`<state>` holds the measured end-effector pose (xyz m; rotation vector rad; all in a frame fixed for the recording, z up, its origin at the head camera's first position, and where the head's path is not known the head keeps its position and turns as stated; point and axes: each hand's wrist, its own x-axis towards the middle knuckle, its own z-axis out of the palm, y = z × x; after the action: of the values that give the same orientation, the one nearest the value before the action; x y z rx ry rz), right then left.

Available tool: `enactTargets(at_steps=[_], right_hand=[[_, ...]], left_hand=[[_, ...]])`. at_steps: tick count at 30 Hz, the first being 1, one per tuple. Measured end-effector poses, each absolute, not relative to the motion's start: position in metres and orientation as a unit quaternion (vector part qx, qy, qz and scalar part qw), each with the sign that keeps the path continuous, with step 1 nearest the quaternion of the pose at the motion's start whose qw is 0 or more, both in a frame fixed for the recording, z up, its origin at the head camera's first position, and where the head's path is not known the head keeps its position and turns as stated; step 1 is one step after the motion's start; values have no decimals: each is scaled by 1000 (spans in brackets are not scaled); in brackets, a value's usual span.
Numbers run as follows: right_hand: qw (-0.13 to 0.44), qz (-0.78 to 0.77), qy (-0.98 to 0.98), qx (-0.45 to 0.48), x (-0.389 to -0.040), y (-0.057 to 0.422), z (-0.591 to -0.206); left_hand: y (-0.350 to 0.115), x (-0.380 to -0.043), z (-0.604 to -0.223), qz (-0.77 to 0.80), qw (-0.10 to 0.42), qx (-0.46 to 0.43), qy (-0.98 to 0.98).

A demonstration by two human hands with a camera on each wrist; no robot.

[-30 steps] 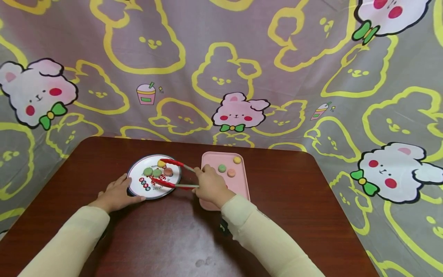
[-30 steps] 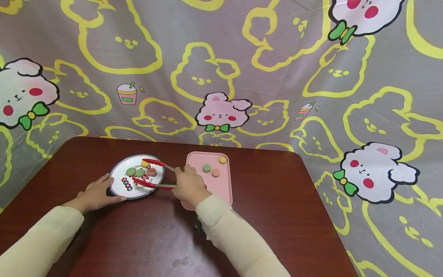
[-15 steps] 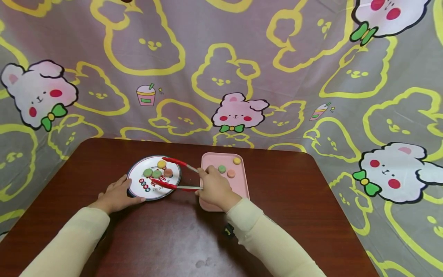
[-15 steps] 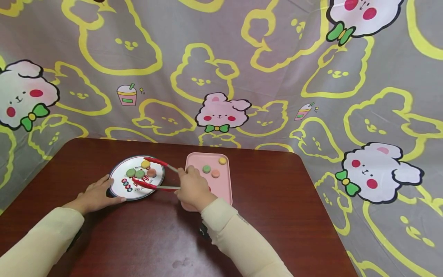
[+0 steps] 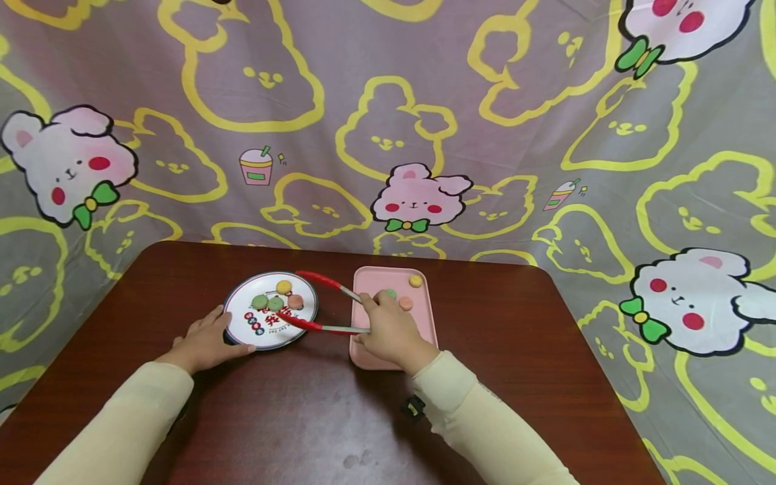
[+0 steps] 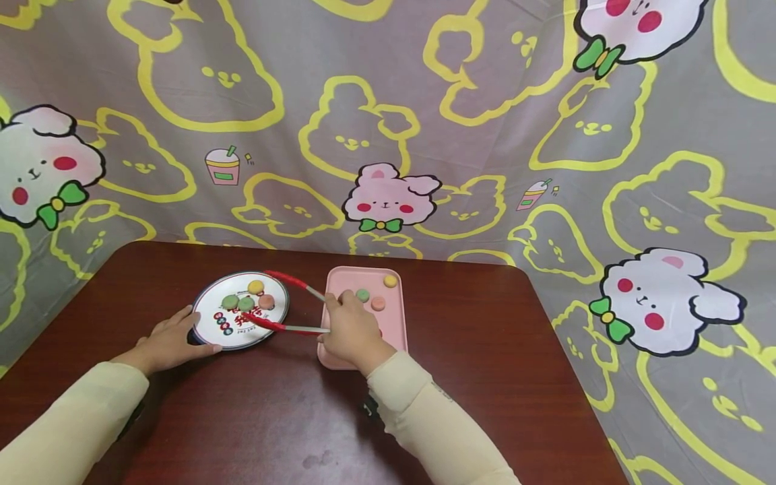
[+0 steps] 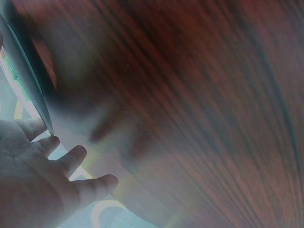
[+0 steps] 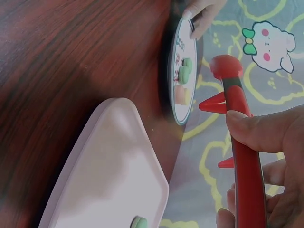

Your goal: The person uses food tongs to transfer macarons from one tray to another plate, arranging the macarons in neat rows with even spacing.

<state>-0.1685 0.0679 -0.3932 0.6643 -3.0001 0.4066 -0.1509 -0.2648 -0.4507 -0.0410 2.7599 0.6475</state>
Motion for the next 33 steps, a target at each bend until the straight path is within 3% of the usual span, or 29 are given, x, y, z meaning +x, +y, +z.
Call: enactTargets(at_steps=[33], right_hand=[[55,141,-969,193,-158,110,-386]], left_hand=[[-265,-153,-452,221,162,-22,961]])
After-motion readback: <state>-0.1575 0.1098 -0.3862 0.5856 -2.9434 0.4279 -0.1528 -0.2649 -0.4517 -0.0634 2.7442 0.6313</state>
